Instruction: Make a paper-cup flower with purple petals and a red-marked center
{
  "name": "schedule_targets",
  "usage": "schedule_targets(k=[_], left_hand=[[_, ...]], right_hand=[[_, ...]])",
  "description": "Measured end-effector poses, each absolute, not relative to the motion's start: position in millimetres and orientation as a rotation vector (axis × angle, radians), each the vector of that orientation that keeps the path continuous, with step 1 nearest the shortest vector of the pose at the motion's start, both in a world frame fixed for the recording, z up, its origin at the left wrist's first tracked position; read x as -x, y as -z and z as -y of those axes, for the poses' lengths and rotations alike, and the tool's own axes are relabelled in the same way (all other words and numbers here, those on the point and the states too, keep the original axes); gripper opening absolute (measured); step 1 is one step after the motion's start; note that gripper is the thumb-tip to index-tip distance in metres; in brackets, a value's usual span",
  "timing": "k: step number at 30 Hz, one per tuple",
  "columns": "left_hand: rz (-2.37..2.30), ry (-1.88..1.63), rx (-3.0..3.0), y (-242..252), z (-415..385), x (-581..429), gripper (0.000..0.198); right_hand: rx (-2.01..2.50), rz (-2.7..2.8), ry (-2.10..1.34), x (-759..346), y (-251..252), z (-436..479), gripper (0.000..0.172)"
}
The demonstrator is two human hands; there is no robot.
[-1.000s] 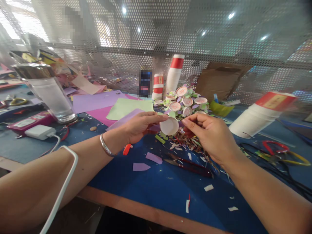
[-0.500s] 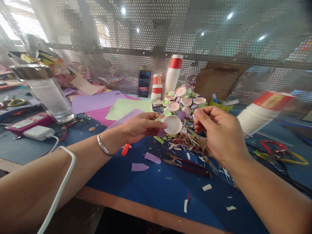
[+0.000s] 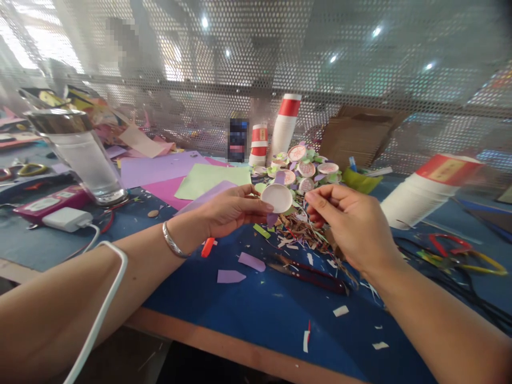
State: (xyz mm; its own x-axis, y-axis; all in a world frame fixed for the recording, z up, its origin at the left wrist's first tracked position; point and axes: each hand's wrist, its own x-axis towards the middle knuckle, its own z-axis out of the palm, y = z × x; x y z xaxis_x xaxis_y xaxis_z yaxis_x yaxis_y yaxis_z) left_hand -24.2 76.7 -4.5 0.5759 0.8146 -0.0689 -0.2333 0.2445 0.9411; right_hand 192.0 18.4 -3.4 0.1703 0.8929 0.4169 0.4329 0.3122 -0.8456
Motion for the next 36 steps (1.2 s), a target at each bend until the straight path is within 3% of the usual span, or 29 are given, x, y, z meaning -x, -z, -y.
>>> schedule_targets(k=[4,10,36], left_hand=[[-0.627,-0.794,-1.110,4.6,-76.1,23.4,0.033],[-0.632,-0.780,-1.231,5.8,-72.3,22.4,0.032],[-0.779,-0.851,-1.236,-21.5,-65.7,34.6,0.036]], right_hand=[[1.325,1.570,-0.475,-190.8,5.9,-21.2,0.012],[1.360,1.700,-0.411,-186.3,2.1,-16.6,0.025],[1.424,1.790,-0.180,-190.8,-6.4,-11.6,0.014]])
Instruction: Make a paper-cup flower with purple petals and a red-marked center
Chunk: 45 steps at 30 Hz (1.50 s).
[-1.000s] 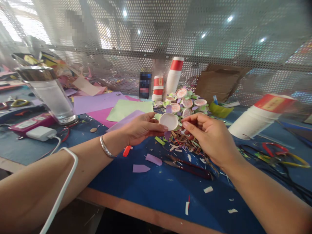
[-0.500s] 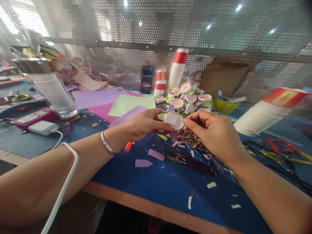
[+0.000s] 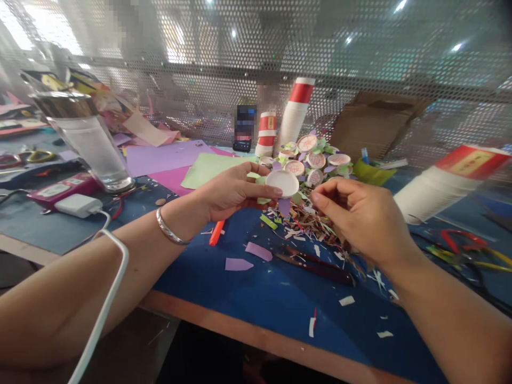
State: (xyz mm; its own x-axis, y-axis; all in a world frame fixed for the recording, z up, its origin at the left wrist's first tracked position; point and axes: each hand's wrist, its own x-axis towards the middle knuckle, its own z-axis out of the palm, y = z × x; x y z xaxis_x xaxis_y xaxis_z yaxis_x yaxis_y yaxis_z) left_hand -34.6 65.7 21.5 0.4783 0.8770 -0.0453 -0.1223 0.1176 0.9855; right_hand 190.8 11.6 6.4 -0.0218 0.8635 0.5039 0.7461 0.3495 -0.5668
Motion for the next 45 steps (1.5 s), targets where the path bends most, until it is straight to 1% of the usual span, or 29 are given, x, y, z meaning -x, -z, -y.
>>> schedule_targets(k=[3,8,13,16,19,23,26,33,36,38,39,42,43,45], left_hand=[[-0.824,-0.849,-1.273,-24.2,-62.5,35.4,0.043],[-0.812,-0.778,-1.284,-25.6,-50.8,30.3,0.054],[-0.724,-0.693,-1.275,-22.3,-29.7,21.9,0.051],[-0.761,-0.604,-1.337,-12.2,-16.6,28.4,0.056],[-0.811,-0.596,-1.455,3.4,-4.4,42.2,0.058],[-0.882,-0.537,-1.540,20.5,10.1,55.4,0.056],[-0.959,-0.503,-1.581,21.9,16.8,58.0,0.057],[-1.065,-0.289,-1.914,-8.3,14.4,64.4,0.039],[-1.127,-0.256,-2.178,-20.3,9.1,69.5,0.039],[-1.183,-0.346,-2.308,-26.7,2.6,70.8,0.039],[-1.225,-0.469,-2.350,-29.8,-2.3,70.3,0.037],[-1.192,-0.982,-2.339,-39.0,-23.9,63.8,0.027],[-1.127,-1.200,-2.271,-41.2,-33.2,60.3,0.026],[-1.062,-1.509,-2.032,-42.7,-53.2,52.6,0.028]], right_hand=[[1.448,1.712,-0.206,-199.8,-9.0,-15.0,0.015],[1.486,1.566,-0.374,-215.4,-14.0,-17.0,0.020],[1.533,1.509,-0.435,-225.5,-21.0,-9.2,0.027],[1.547,1.499,-0.462,-233.1,-22.2,-3.4,0.026],[1.546,1.481,-0.481,-241.1,-19.2,-0.8,0.024],[1.553,1.462,-0.508,-247.1,-10.9,-4.0,0.026],[1.576,1.492,-0.513,-247.9,-5.6,-6.9,0.030],[1.630,1.623,-0.465,-246.9,-4.7,-2.1,0.035],[1.648,1.656,-0.430,-247.9,-3.9,-1.2,0.035],[1.656,1.632,-0.411,-248.8,-3.1,-1.6,0.034],[1.659,1.613,-0.404,-249.1,-3.0,-1.8,0.034],[1.663,1.565,-0.378,-248.8,-4.9,-1.8,0.032],[1.666,1.556,-0.371,-248.4,-6.1,-1.5,0.030],[1.671,1.537,-0.351,-247.7,-8.2,-0.9,0.026]])
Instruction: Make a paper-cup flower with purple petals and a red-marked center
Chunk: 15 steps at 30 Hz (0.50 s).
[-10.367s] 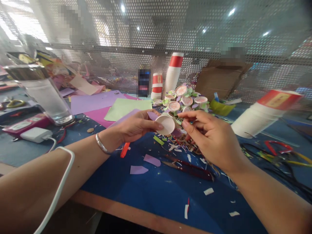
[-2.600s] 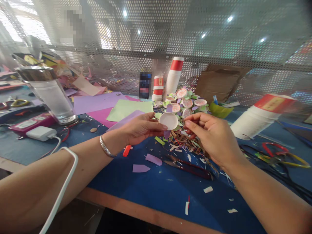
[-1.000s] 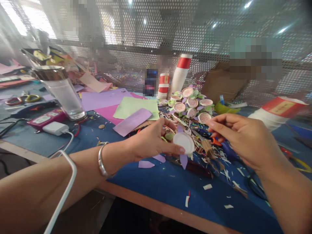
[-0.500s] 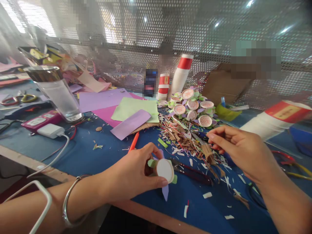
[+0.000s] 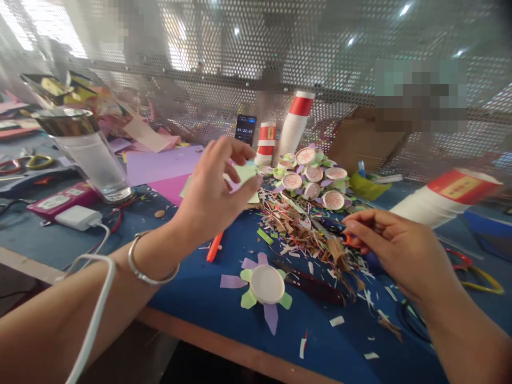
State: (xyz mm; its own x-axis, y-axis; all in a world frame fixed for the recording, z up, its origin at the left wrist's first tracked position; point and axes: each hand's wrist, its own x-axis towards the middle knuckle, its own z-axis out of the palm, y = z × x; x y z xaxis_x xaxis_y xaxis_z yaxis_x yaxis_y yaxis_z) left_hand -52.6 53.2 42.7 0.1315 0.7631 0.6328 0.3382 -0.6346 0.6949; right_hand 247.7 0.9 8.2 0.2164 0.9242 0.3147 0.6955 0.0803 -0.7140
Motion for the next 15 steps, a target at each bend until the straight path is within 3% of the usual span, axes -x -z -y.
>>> schedule_targets(k=[2,9,15], left_hand=[[-1.045,-1.673,-1.762,-39.0,-71.7,45.8,0.028],[-1.159,-1.491,-1.605,-0.8,-93.1,43.6,0.031],[-1.061,-1.173,-1.922,5.4,-81.2,44.5,0.003]], right_hand=[[1.674,1.518,-0.330,-248.0,-9.1,-0.6,0.022],[1.729,1.464,-0.300,-258.5,-5.4,-4.3,0.013],[1.797,1.375,-0.266,-266.9,-7.5,-9.3,0.019]])
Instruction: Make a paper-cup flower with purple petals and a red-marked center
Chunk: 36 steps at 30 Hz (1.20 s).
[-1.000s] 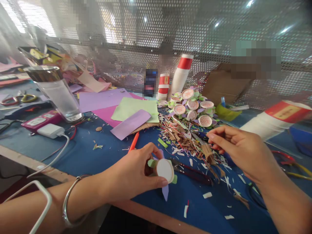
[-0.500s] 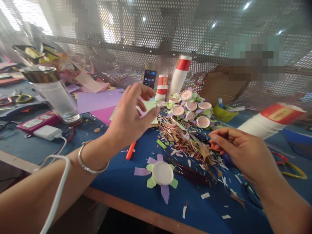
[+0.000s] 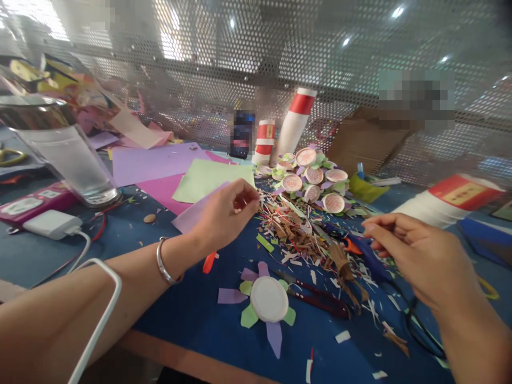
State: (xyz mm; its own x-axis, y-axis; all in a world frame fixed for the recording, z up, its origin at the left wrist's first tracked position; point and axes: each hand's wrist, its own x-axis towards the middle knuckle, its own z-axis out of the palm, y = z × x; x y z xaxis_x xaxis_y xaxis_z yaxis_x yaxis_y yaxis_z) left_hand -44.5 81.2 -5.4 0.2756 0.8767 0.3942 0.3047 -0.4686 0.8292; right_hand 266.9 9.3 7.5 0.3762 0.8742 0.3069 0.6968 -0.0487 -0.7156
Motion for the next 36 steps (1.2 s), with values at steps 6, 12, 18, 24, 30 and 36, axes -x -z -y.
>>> schedule_targets(k=[6,12,18,24,30,36], left_hand=[[-0.621,-0.717,-2.334,-17.8,-45.5,47.5,0.032],[-0.557,-0.665,-2.418,-21.6,-37.1,48.2,0.011],[-1.095,-1.188,-2.182,-25.3,-65.8,59.7,0.031],[-1.439,-0.281,-2.452,-36.9,-80.8,85.6,0.036],[-1.419,0.212,-2.494,-39.8,-68.8,86.2,0.034],[-1.189,-0.233,-2.116,-34.5,-72.6,75.5,0.031]], right_hand=[[1.831,1.319,-0.182,-266.2,-10.0,-6.5,0.031],[1.959,1.645,-0.178,-267.6,-9.1,-5.4,0.036],[1.932,1.959,-0.201,-267.1,-5.1,-4.9,0.037],[1.973,1.894,-0.212,-260.2,-3.4,-2.3,0.027],[1.917,1.915,-0.279,-246.4,-5.3,-0.3,0.020],[1.684,1.868,-0.138,-229.7,-2.9,9.0,0.012]])
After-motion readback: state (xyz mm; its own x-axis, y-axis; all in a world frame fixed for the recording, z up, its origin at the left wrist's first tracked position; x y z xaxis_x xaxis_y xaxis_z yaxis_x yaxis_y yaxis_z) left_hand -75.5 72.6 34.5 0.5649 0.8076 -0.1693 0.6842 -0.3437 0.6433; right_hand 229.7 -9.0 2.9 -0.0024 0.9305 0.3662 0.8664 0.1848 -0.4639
